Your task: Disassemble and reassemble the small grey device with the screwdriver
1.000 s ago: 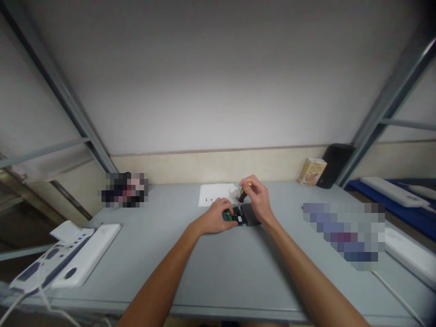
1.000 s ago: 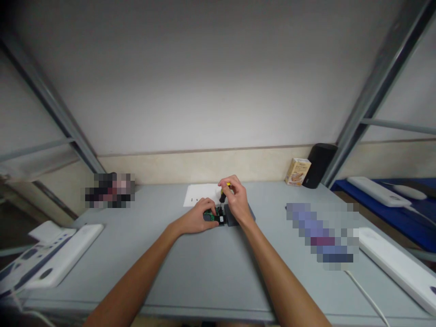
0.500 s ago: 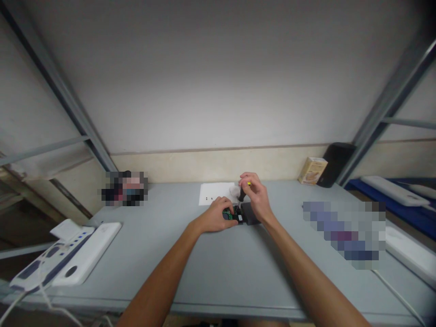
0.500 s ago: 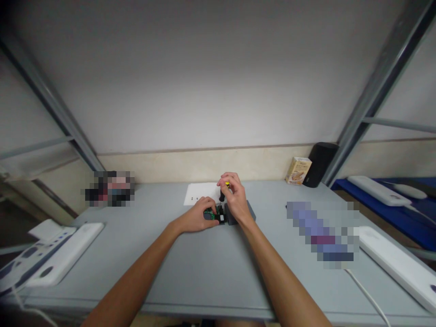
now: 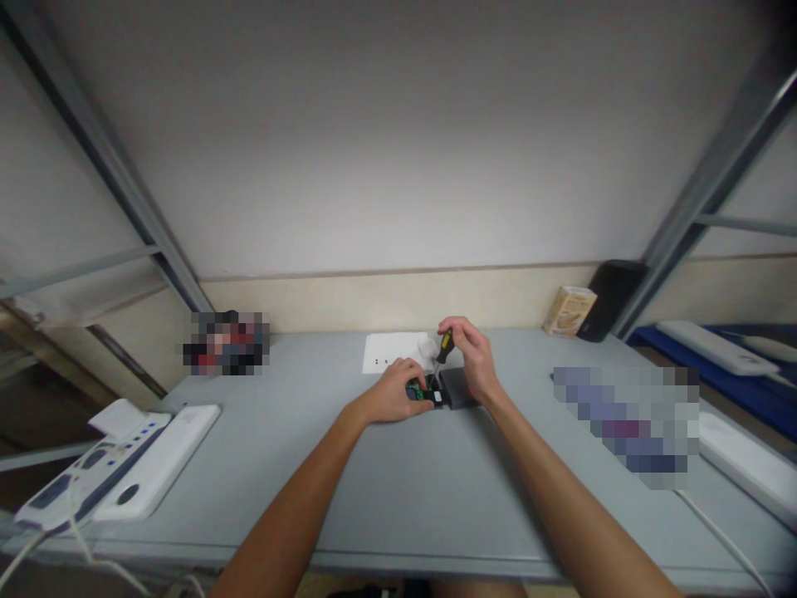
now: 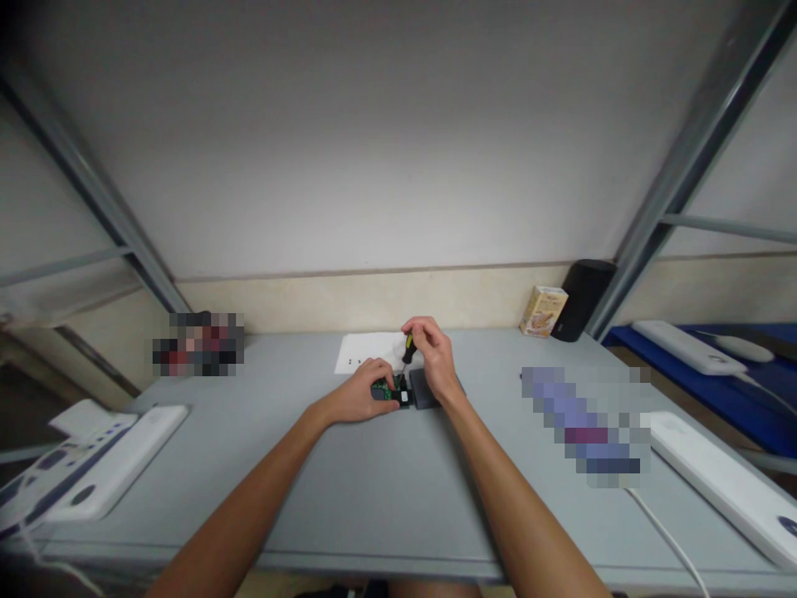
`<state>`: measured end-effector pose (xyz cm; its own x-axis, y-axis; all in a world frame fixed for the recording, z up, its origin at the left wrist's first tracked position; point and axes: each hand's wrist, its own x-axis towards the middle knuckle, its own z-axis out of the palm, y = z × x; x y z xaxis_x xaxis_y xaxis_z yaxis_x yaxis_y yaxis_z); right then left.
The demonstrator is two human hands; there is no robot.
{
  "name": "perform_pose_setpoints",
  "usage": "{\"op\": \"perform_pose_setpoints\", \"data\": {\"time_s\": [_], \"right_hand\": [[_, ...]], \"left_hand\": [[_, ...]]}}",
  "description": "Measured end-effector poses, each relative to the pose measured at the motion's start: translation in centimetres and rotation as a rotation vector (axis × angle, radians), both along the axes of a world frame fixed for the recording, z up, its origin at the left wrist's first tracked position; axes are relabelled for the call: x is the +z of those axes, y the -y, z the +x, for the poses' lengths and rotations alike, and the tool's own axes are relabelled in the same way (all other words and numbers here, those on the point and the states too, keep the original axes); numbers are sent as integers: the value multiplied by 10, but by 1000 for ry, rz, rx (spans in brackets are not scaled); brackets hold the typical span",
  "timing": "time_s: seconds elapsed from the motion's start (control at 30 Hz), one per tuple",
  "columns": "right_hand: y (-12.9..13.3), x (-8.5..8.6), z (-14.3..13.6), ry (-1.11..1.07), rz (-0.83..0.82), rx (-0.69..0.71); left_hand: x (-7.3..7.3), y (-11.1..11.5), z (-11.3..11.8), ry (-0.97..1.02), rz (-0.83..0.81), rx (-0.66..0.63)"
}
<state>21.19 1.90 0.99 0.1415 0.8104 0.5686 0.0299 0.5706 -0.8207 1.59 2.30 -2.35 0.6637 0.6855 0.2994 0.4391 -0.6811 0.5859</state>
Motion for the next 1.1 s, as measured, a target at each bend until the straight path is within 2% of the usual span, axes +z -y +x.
{"op": "perform_pose_setpoints", "data": {"time_s": [0.1, 0.23, 0.47, 0.7, 0.97, 1.1], "right_hand": [[-1, 0, 1, 15, -16, -35], [-3, -2, 3, 7, -77, 25], [0, -2, -4, -4, -61, 81], [-2, -3, -4, 48, -13, -22], [-1, -2, -4, -24, -62, 62], [1, -2, -9, 10, -34, 37]], "left_hand": [[1, 1, 0, -1, -6, -6], [-1, 0, 0, 6, 4, -9], [-3, -1, 0, 3, 5, -6], [1, 2, 1, 8, -5, -4], [-3, -1, 1, 7, 4, -15], [-4, -2, 1, 15, 4, -19]]}}
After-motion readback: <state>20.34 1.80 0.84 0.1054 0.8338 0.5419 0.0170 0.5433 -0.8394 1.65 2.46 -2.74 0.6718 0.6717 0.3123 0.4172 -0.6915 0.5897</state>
